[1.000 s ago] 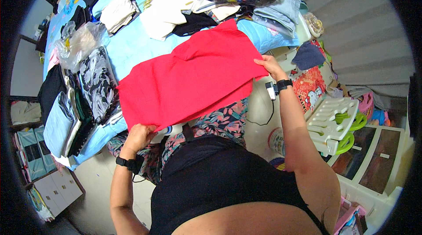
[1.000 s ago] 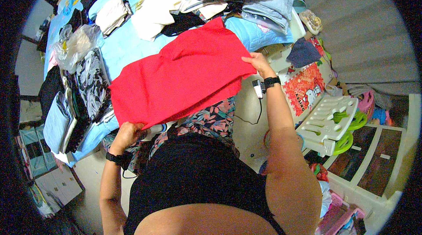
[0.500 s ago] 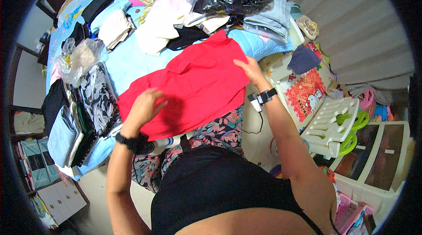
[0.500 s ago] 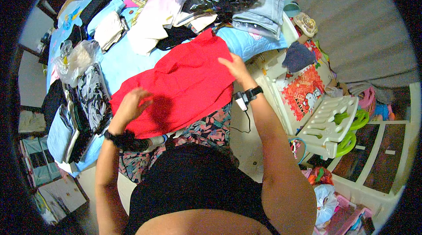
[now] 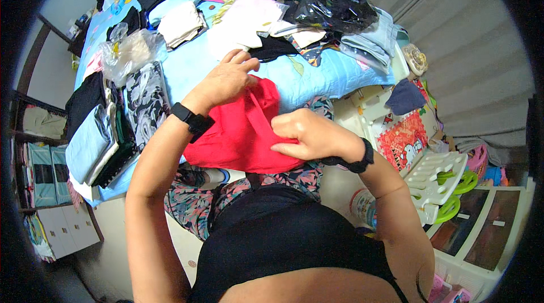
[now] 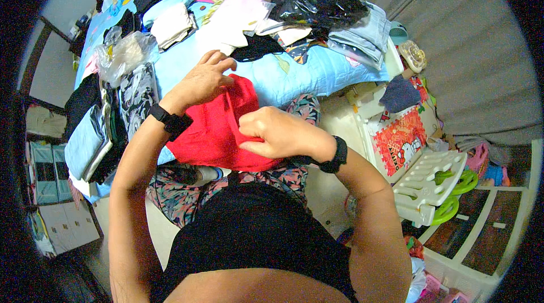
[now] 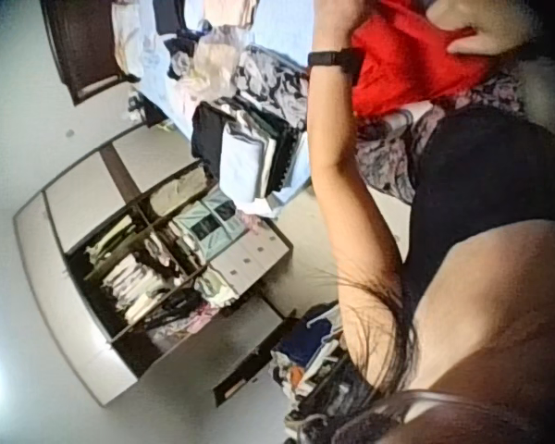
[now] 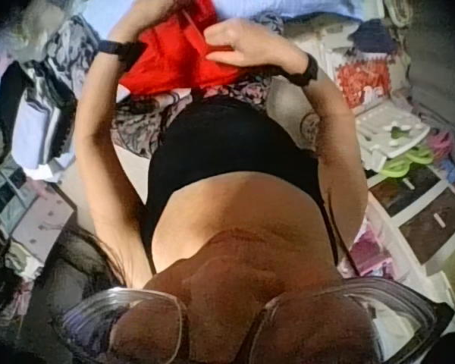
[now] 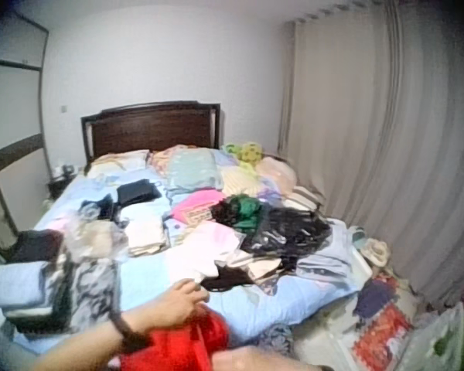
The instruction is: The recorder folds several items of clothing on a bed and places them into organized stacks.
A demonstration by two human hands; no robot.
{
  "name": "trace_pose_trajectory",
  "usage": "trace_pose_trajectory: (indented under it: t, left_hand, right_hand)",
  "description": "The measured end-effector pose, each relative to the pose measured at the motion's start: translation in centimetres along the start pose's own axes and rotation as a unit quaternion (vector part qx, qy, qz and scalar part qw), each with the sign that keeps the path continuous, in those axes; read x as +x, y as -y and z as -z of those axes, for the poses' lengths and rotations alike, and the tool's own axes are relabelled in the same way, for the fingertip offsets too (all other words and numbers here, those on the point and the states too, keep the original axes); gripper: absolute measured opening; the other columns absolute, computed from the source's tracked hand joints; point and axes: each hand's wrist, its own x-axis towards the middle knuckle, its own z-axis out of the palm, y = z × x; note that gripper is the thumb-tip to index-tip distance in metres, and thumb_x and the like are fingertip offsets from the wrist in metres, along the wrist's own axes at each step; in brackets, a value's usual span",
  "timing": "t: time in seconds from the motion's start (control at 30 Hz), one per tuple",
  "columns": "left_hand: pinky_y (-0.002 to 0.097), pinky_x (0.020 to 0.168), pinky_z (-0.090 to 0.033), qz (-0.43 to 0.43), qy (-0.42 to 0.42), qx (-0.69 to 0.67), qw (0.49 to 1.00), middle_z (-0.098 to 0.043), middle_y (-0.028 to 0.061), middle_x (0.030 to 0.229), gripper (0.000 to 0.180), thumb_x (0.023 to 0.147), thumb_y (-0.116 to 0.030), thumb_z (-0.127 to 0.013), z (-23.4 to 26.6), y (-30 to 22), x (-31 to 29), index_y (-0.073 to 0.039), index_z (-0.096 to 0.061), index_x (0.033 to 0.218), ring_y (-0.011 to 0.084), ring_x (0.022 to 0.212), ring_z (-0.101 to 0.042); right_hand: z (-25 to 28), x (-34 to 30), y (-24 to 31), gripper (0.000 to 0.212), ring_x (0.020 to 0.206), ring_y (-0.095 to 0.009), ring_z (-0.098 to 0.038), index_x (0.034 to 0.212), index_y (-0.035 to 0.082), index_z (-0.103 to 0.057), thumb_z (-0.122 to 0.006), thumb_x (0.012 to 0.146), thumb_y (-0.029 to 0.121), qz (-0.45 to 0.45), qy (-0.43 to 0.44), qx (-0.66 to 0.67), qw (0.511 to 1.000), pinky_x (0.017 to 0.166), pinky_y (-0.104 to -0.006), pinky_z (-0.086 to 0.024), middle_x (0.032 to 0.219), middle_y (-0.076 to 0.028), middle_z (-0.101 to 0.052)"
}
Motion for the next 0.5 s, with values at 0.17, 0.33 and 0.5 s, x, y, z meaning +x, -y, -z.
trace_pose_trajectory:
  t: [0.17,0.33,0.5]
  left_hand:
    - [0.0418,0.1,-0.039,0.047,0.065,-0.059,0.995,-0.057,0.006,0.112,0.01,0.07,-0.013,-0.067,3.9,-1.2,-5.1,-0.01,-0.067,0.079,0.0299,0.112,-0.048]
    - [0.0353,0.089,-0.044,-0.043,0.006,0.052,0.998,-0.057,0.0027,0.107,0.017,0.071,-0.018,-0.062,9.3,-7.3,-8.5,-0.01,-0.062,0.086,0.0211,0.099,-0.052]
    - [0.03,0.07,-0.045,-0.094,0.043,0.032,0.994,-0.057,-0.0003,0.097,0.016,0.076,-0.02,-0.055,12.0,-12.3,-11.5,-0.014,-0.054,0.09,0.0152,0.082,-0.054]
  right_hand:
    - [1.3,0.0,2.3,0.025,0.071,-0.037,-0.057,0.069,-0.002,-0.049,-0.067,0.077,0.013,0.006,0.027,0.024,0.999,0.062,-0.0431,-0.045,0.073,-0.017,-0.053]
    - [3.8,0.6,2.5,0.011,0.072,-0.035,-0.061,0.081,-0.001,-0.062,-0.059,0.072,0.005,0.002,0.002,-0.059,0.998,0.063,-0.0413,-0.049,0.078,-0.016,-0.06]
    - [7.5,1.1,4.1,0.017,0.071,-0.031,-0.063,0.081,0.0,-0.065,-0.061,0.065,0.003,0.008,-0.037,-0.11,0.993,0.063,-0.036,-0.05,0.079,-0.014,-0.062]
